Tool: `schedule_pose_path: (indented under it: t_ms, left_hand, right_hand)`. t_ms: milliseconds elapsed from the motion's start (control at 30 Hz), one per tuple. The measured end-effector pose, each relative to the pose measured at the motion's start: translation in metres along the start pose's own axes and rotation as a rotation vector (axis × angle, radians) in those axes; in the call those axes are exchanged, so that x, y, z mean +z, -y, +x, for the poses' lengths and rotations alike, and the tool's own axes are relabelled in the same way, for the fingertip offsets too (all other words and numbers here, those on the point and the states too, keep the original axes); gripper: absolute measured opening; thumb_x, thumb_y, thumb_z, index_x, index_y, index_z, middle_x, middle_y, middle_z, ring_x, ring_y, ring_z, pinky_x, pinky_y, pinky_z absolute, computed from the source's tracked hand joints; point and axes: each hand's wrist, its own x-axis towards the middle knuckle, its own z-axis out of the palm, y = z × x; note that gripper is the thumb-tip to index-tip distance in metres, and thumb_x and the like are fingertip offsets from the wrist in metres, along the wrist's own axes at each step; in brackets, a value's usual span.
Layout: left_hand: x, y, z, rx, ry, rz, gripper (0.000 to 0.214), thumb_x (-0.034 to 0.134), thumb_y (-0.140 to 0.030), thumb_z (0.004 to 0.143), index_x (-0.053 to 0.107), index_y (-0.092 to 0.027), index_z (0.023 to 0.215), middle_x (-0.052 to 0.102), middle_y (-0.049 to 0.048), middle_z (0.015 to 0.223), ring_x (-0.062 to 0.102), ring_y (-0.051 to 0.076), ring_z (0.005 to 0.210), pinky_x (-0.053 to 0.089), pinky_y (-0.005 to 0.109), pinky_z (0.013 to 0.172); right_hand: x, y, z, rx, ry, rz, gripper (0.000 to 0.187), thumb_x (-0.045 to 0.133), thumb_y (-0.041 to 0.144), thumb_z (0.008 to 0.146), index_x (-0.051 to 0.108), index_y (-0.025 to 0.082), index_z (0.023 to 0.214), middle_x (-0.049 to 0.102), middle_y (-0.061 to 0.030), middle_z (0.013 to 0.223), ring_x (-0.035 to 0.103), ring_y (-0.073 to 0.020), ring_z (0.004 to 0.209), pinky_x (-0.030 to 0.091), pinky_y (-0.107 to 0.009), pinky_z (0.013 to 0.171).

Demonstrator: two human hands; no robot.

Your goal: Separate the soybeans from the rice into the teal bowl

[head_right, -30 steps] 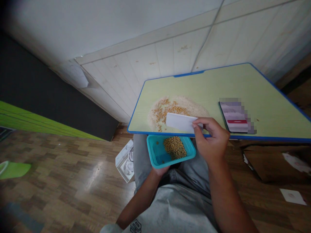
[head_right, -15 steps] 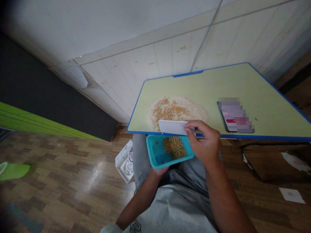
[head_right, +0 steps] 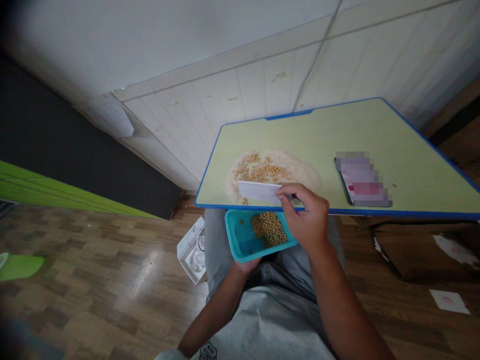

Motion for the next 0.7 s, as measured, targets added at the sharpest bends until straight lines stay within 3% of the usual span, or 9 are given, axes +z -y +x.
schedule_pose_path:
  t_ms: [133,400,700]
  left_hand:
    - [0.004,-0.001,0.0,-0.004,-0.021,-0.018,0.072,0.034,-0.058,0.113,0.069,-0.021,0.163,0.068,0.0099,0.178,0.056,0.031,0.171,0.037,0.049,0.147]
    - [0.011,-0.004,-0.005,-0.005,-0.044,0.025,0.068,0.037,-0.057,0.112,0.073,-0.025,0.159,0.07,0.0071,0.176,0.052,0.031,0.174,0.036,0.05,0.148]
    - [0.001,-0.003,-0.004,-0.001,-0.017,0.02,0.069,0.034,-0.053,0.114,0.072,-0.022,0.163,0.063,0.0088,0.182,0.056,0.033,0.171,0.04,0.052,0.145]
  right_hand:
    - [-0.001,-0.002,-0.001,-0.025,0.024,0.008,0.015,0.078,0.015,0.093,0.084,0.029,0.092,0.089,-0.0012,0.092,0.087,-0.0241,0.086,0.072,-0.037,0.081]
    - [-0.007,-0.002,0.0,-0.05,0.037,0.022,0.018,0.078,0.012,0.092,0.084,0.029,0.093,0.088,-0.0004,0.091,0.087,-0.0236,0.084,0.07,-0.036,0.079]
    - [-0.008,-0.002,0.0,-0.091,0.054,0.032,0.021,0.077,0.01,0.094,0.084,0.029,0.093,0.089,0.0008,0.092,0.087,-0.0209,0.086,0.069,-0.032,0.08]
